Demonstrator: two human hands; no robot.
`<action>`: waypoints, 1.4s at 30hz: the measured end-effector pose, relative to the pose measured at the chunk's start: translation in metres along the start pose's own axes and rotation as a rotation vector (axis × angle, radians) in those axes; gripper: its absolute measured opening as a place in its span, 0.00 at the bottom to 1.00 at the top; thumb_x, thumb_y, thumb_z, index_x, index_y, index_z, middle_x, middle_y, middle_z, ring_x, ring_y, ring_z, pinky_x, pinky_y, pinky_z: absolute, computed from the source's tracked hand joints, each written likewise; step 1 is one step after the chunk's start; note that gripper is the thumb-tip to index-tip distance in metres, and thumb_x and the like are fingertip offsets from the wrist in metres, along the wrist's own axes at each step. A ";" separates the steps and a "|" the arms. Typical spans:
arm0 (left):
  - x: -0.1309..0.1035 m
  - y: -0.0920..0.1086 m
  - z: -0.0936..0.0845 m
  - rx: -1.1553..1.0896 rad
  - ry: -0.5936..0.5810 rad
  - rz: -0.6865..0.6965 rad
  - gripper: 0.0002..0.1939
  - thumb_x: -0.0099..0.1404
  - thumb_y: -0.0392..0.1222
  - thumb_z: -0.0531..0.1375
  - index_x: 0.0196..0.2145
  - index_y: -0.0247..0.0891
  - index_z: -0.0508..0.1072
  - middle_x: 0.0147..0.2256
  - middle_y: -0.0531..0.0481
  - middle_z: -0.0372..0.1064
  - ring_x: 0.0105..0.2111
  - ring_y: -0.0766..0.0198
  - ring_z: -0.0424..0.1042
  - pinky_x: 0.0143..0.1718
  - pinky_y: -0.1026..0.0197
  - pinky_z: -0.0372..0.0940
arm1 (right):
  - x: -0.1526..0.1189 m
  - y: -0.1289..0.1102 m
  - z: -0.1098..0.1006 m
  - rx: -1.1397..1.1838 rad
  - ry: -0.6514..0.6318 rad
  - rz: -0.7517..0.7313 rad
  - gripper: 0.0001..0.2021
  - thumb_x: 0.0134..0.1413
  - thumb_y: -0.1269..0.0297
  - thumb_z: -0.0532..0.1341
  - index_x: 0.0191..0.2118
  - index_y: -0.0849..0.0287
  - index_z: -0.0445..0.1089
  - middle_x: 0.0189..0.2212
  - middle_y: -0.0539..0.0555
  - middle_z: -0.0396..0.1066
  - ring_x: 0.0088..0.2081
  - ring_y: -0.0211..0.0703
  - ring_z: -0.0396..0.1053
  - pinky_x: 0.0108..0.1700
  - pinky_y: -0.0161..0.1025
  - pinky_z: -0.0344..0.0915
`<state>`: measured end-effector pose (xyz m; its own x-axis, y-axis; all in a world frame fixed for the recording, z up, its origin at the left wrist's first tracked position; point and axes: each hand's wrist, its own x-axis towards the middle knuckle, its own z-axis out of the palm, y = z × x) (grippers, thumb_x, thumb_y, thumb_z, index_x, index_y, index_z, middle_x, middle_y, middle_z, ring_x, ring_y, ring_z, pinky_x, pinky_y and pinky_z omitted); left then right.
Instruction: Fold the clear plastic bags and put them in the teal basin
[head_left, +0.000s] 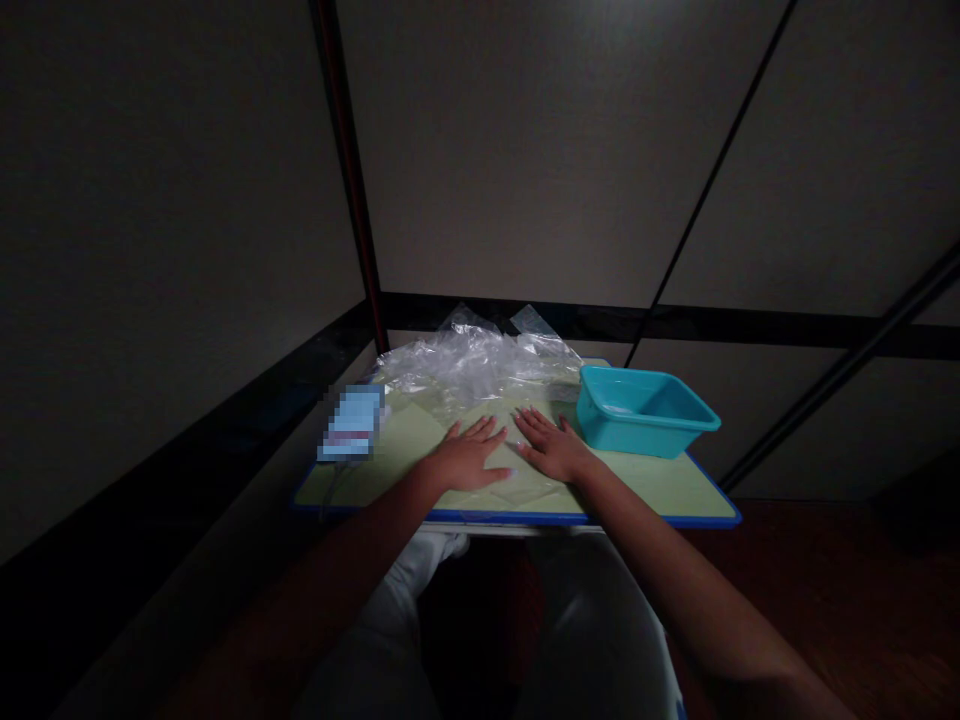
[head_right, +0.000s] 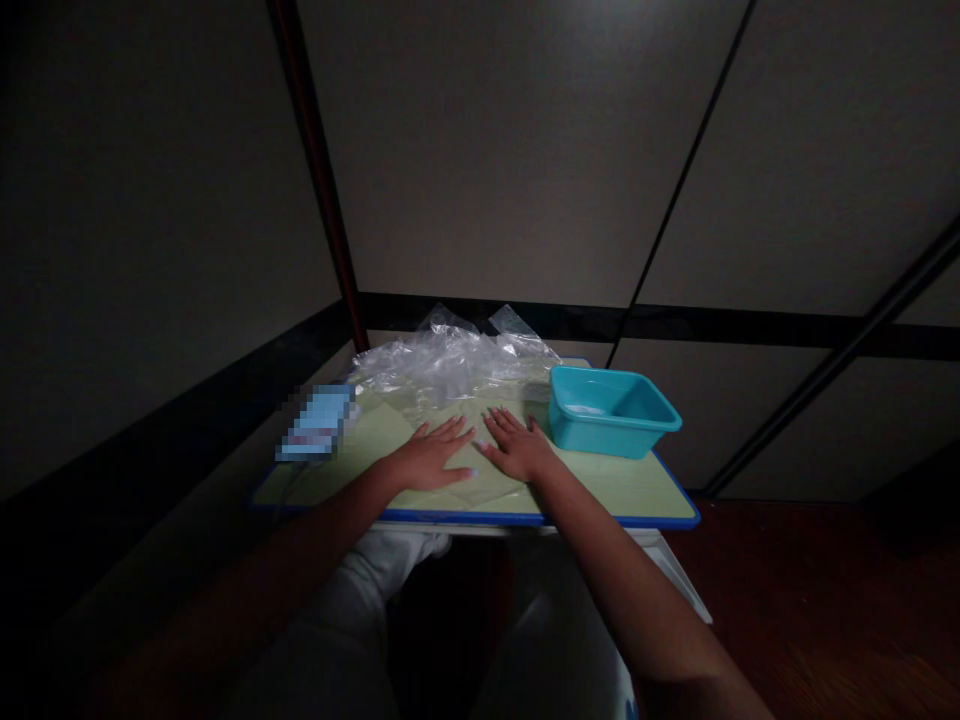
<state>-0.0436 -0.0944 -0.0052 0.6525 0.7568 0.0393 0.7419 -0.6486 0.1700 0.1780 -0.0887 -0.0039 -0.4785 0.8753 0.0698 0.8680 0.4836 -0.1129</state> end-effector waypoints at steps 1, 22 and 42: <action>-0.002 -0.001 0.002 -0.002 -0.004 -0.013 0.42 0.60 0.70 0.43 0.65 0.49 0.40 0.66 0.46 0.33 0.65 0.50 0.34 0.60 0.37 0.36 | 0.000 -0.002 0.000 0.001 -0.021 0.006 0.33 0.60 0.42 0.38 0.66 0.49 0.35 0.66 0.53 0.34 0.66 0.51 0.33 0.60 0.66 0.35; -0.015 0.000 -0.008 0.022 0.288 -0.031 0.27 0.67 0.57 0.45 0.60 0.44 0.58 0.62 0.47 0.52 0.63 0.58 0.45 0.63 0.46 0.33 | -0.052 -0.030 -0.016 0.041 0.239 0.011 0.29 0.60 0.50 0.47 0.65 0.53 0.48 0.66 0.56 0.41 0.65 0.54 0.39 0.62 0.62 0.30; -0.011 -0.013 -0.003 -0.075 0.304 -0.013 0.19 0.67 0.53 0.50 0.51 0.46 0.69 0.58 0.51 0.59 0.61 0.60 0.51 0.61 0.49 0.42 | -0.095 -0.108 0.010 0.243 0.240 -0.356 0.20 0.59 0.67 0.50 0.55 0.52 0.64 0.58 0.55 0.61 0.61 0.48 0.53 0.62 0.61 0.30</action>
<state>-0.0607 -0.0940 -0.0051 0.5588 0.7619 0.3276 0.7291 -0.6395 0.2437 0.1287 -0.2238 -0.0088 -0.6709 0.6431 0.3692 0.5864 0.7649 -0.2667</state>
